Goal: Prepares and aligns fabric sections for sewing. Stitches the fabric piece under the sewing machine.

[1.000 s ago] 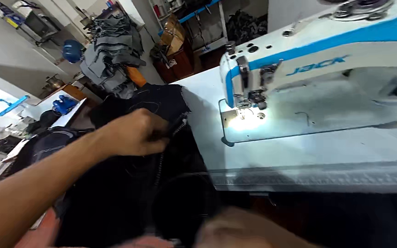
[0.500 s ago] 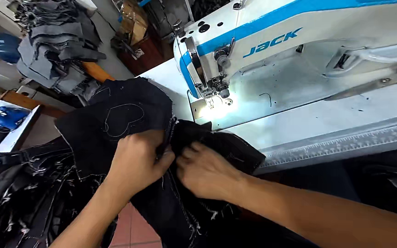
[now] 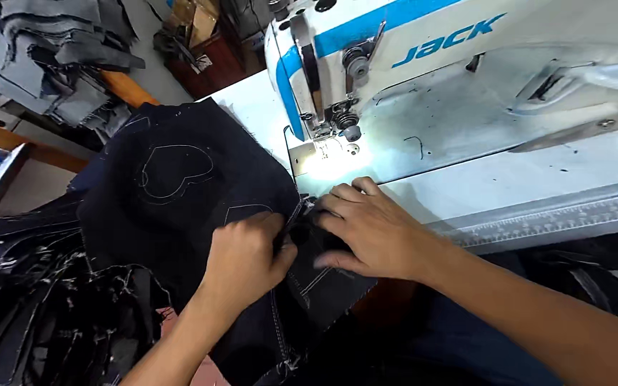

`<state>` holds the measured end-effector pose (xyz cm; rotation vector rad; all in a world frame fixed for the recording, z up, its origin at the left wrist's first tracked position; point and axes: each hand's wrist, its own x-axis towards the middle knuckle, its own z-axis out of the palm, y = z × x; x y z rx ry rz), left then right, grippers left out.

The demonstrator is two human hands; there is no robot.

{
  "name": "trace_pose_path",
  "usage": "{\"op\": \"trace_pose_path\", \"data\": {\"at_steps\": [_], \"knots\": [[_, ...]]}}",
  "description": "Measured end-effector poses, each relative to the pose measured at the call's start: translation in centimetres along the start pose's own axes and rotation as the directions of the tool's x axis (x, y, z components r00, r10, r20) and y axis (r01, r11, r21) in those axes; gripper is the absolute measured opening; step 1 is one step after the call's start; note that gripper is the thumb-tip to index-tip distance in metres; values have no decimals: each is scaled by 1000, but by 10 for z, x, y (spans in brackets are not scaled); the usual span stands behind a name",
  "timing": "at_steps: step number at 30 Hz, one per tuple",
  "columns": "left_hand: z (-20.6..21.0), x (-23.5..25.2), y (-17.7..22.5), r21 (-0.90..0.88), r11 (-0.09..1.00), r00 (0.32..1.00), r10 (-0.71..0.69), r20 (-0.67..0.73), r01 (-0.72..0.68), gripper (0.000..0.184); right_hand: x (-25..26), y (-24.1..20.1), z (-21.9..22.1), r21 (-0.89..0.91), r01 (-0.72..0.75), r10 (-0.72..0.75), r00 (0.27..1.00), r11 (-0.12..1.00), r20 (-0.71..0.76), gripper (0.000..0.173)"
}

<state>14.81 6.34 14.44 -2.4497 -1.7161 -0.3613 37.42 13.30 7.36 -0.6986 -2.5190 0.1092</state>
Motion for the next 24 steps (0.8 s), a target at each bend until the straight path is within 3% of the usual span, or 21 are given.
{"op": "trace_pose_path", "data": {"at_steps": [2,6,9,11,13,16,19,24], "knots": [[9,-3,2,-26,1000,1000,-8,-26,7,28,3,5,9,9,-11,11,1000,1000,-27,47],[47,-18,10,-128,991,998,53,26,-50,23,3,6,8,-58,-218,222,973,974,69,75],[65,-27,2,-275,958,996,65,-61,-79,19,-14,5,-11,4,-278,277,956,960,-99,55],[63,-29,-4,-383,921,996,42,-74,-67,23,-34,4,-18,59,-225,232,954,973,-192,42],[62,-29,-7,-422,901,994,64,-87,-95,29,-52,3,-9,77,-137,149,969,988,-196,32],[64,-26,-4,-349,922,984,135,-117,-168,27,-63,4,2,13,-93,94,965,996,-244,31],[62,-24,1,-258,956,986,108,-129,-138,26,-63,3,3,8,-85,84,963,996,-255,32],[61,-26,0,-262,948,976,138,-169,-180,25,-61,4,4,2,-104,100,958,995,-268,33]]}}
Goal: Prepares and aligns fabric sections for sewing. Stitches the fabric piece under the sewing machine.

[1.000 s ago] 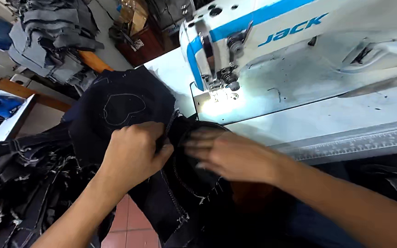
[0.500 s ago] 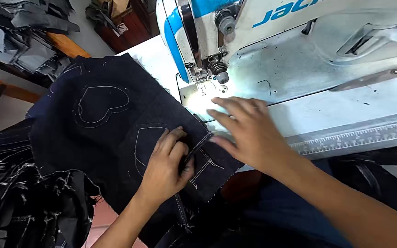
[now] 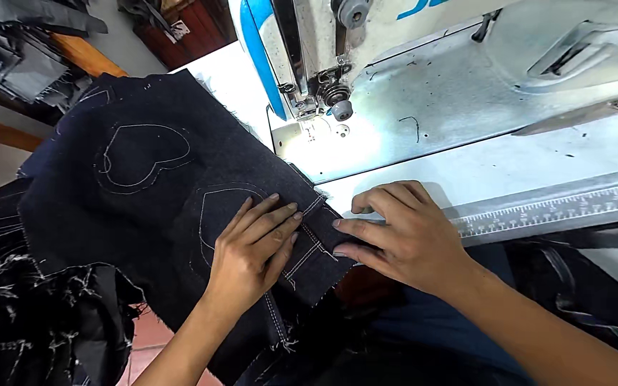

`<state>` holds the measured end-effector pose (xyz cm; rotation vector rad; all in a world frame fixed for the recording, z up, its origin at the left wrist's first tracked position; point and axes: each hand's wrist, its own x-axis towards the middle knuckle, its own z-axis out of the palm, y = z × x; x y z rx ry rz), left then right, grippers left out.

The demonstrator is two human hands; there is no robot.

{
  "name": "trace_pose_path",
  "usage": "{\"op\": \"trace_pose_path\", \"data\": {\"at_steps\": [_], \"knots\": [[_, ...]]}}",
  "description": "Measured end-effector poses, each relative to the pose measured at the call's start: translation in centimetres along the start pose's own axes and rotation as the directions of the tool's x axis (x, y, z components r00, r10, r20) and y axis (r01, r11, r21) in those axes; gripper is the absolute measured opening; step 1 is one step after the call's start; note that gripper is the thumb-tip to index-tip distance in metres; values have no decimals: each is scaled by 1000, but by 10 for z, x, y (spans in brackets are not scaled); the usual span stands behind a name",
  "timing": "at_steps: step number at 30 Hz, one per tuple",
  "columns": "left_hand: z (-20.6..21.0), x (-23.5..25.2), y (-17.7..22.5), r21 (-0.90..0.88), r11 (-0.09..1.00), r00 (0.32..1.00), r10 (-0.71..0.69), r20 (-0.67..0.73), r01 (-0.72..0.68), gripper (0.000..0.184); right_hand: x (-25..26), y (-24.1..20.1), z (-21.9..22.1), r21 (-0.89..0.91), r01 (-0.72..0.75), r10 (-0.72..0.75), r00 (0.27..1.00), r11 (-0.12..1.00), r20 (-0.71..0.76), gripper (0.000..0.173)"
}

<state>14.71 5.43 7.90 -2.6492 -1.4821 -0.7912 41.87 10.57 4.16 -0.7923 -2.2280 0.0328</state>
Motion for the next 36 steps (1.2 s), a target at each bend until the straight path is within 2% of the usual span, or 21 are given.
{"op": "trace_pose_path", "data": {"at_steps": [4,8,12,13,15,16,18,20,22,24,27,29,30,32,33,34,35,36], "knots": [[2,-2,2,84,996,1000,16,24,-18,25,1,-1,0,-11,1,-1,999,1000,37,34],[-3,1,1,94,994,996,40,82,-48,27,8,-3,-3,1,48,-47,976,999,213,37],[-23,44,-19,41,995,980,81,181,-90,35,14,-1,-2,17,73,-75,965,997,250,35],[-27,63,-28,59,992,958,92,271,-111,35,16,-2,-2,17,77,-78,964,997,253,33],[-32,102,-45,44,987,873,114,475,-153,52,18,-5,-1,19,85,-87,963,996,253,33],[-32,121,-52,5,983,829,152,538,-183,48,20,-4,0,24,87,-90,963,996,253,35],[-33,151,-60,-95,963,734,254,629,-252,27,20,-3,4,30,81,-86,969,996,232,36],[-36,167,-57,-140,959,622,268,736,-247,24,19,-5,6,27,56,-61,972,998,227,36],[-36,172,-60,-92,959,540,229,810,-268,32,19,-6,5,22,43,-47,968,999,245,36],[-36,172,-70,44,925,515,169,840,-376,46,20,-7,4,11,38,-40,964,999,263,37],[-40,168,-76,183,842,592,186,784,-507,65,19,-4,6,10,47,-48,966,999,256,38],[-35,161,-80,208,835,663,228,713,-510,65,20,-3,6,-1,60,-58,965,998,255,39],[-31,157,-83,191,877,686,192,702,-441,61,20,-3,6,-3,66,-63,965,998,253,39],[-24,145,-90,100,987,738,24,674,-123,56,19,-2,7,-6,79,-75,967,997,242,39],[-21,137,-94,43,999,784,-48,619,26,59,19,-2,8,-8,84,-79,968,996,236,38],[-18,127,-96,-9,995,848,-81,524,101,65,18,-2,8,-11,82,-78,969,997,234,38],[-14,115,-95,-40,995,918,-64,391,87,67,18,-2,9,-13,78,-73,970,997,230,39],[-12,101,-91,-24,1000,967,-9,255,16,60,17,-2,10,-12,69,-64,971,998,230,39]]}}
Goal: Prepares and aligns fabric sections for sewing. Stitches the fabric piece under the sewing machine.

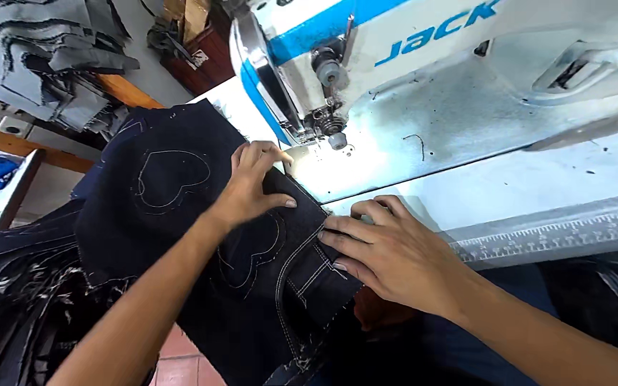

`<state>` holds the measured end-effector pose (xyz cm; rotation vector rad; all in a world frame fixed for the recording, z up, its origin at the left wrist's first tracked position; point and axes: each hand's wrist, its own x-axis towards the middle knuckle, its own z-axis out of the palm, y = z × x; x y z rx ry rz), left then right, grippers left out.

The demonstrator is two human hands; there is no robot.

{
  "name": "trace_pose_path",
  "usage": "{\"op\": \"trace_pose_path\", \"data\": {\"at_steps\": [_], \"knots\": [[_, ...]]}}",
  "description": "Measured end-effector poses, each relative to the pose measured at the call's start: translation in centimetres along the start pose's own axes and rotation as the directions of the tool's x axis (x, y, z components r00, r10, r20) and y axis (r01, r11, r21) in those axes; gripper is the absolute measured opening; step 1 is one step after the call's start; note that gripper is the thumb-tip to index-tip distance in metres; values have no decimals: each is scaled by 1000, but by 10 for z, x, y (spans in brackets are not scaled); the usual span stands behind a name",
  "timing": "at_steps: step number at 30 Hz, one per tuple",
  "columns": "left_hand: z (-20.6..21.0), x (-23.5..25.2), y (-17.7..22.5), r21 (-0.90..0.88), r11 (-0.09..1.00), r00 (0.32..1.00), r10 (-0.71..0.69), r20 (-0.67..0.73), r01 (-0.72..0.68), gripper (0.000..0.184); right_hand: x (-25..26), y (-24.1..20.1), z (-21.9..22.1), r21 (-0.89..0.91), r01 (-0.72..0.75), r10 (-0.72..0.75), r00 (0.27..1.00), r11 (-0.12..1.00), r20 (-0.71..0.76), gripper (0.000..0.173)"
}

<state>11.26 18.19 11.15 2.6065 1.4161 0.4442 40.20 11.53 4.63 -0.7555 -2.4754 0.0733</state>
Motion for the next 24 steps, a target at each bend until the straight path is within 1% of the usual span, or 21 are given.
{"op": "trace_pose_path", "data": {"at_steps": [1,2,3,4,5,6,7,8,10,12,14,17,20,21,23,24], "knots": [[6,-15,7,82,995,992,66,-104,-58,44,0,0,1,11,-11,11,1000,1000,-3,40],[13,-30,16,169,982,981,108,-161,-80,29,0,0,1,24,-24,24,1000,999,-8,40],[21,-43,27,231,972,977,91,-191,-46,23,0,0,0,42,-36,36,999,998,-14,39],[28,-52,38,224,973,978,1,-208,46,25,-1,0,-1,69,-43,45,999,997,-23,38],[34,-56,47,159,975,972,-124,-201,158,30,-2,1,-4,102,-50,54,998,993,-32,36],[37,-57,52,74,967,959,-229,-165,243,38,-5,2,-8,134,-62,67,997,989,-33,34],[41,-54,54,6,960,952,-276,-131,280,43,-9,3,-13,142,-79,83,996,987,-27,33],[45,-47,56,-8,959,952,-283,-113,284,44,-14,5,-17,131,-98,102,995,987,-20,32],[49,-28,57,-2,971,967,-238,-87,238,46,-20,10,-24,115,-138,140,990,984,-9,32],[47,-11,49,-6,983,982,-181,-47,181,51,-20,11,-27,100,-173,173,985,980,6,33],[41,1,32,-33,993,993,-111,-24,111,54,-13,5,-25,76,-203,203,979,976,13,34],[34,15,5,-82,997,1000,4,18,-3,55,-1,-11,-16,28,-238,237,971,971,13,36],[31,23,-11,-88,993,996,77,40,-73,56,6,-23,-9,-12,-271,271,962,962,18,38],[30,23,-11,-54,995,996,83,22,-82,57,7,-25,-8,-22,-278,279,960,960,15,38],[24,15,2,114,992,997,64,-43,-59,58,6,-27,-7,-21,-292,292,956,956,17,38],[15,5,16,191,981,995,53,-86,-36,51,6,-26,-8,-12,-294,295,955,956,22,38]]}}
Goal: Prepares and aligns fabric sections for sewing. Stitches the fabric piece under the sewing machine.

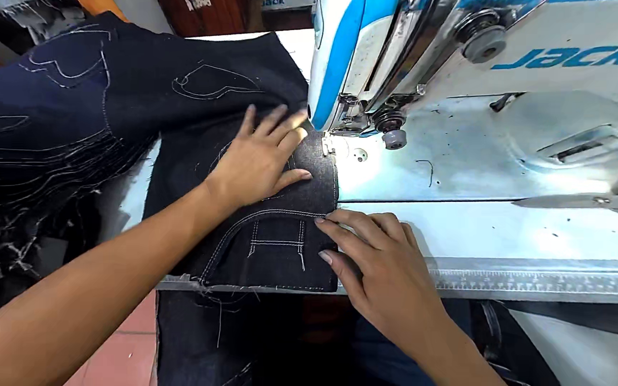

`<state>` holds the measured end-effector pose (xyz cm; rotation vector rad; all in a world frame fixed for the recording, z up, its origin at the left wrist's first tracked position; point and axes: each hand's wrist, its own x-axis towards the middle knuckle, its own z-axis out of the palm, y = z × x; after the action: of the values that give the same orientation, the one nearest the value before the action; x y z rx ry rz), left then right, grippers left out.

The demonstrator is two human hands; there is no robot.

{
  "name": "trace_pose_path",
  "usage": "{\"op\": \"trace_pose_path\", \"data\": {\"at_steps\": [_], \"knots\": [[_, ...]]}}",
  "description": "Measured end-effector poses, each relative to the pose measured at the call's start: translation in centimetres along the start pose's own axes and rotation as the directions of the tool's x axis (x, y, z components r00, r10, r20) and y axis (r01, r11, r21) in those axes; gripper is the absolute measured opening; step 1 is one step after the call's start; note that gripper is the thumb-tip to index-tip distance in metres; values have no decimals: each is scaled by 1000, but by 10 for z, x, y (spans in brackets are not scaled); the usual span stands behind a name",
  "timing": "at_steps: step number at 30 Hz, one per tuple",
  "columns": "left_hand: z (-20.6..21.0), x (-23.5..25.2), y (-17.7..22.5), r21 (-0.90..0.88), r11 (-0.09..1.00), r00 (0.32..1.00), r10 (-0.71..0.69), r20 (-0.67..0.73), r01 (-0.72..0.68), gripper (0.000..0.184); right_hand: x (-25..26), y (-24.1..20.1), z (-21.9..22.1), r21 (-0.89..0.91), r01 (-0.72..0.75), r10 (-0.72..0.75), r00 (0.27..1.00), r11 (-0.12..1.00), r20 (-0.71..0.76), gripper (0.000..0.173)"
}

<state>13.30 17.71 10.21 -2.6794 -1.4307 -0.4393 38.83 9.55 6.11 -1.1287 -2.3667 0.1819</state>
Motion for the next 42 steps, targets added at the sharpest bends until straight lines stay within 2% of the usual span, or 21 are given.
{"op": "trace_pose_path", "data": {"at_steps": [1,2,3,4,5,6,12,18,22,28,31,34,36,37,39,40,42], "knots": [[-14,-14,16,5,1000,998,11,-59,-10,34,1,2,0,10,0,0,1000,1000,4,38],[-23,-33,30,-67,995,988,68,-136,-77,20,3,4,0,20,4,-4,1000,1000,2,38],[-23,-52,40,-214,963,975,126,-181,-164,20,4,7,0,19,5,-5,1000,1000,-2,37],[-16,-69,43,-371,901,971,179,-158,-226,26,8,10,-1,15,8,-8,1000,1000,0,36],[-7,-79,41,-459,850,965,240,-102,-259,33,13,13,-2,14,17,-17,1000,1000,4,36],[0,-82,37,-469,837,955,292,-52,-282,37,20,16,-3,21,33,-34,999,999,10,36],[4,-53,9,-337,870,916,398,48,-360,44,57,40,-2,60,85,-87,996,995,30,38],[9,-27,-11,-263,898,922,382,63,-354,52,61,50,6,79,102,-96,993,992,-68,27],[13,-10,-23,-236,916,935,349,65,-325,55,63,50,6,61,52,-47,996,997,-74,29],[19,12,-41,-196,936,951,307,42,-294,51,65,49,6,-13,9,-10,999,1000,-48,38],[-3,28,-51,-201,924,932,349,98,-325,43,66,50,6,-10,19,-20,998,1000,-53,38],[-43,35,-80,-109,970,969,229,89,-219,37,65,52,6,21,29,-28,998,999,-59,38],[-38,15,-111,-17,994,987,112,115,-110,46,65,53,6,38,32,-29,997,999,-75,37],[-25,-5,-111,7,999,991,47,125,-49,52,65,54,6,48,38,-33,995,998,-90,37],[-9,-47,-71,75,988,985,-141,100,134,56,64,52,5,75,58,-49,992,995,-120,35],[-10,-63,-35,154,956,961,-264,84,249,56,64,51,3,78,75,-66,991,994,-116,35],[-11,-87,42,345,825,872,-488,34,448,59,63,49,2,64,142,-137,988,988,-78,35]]}}
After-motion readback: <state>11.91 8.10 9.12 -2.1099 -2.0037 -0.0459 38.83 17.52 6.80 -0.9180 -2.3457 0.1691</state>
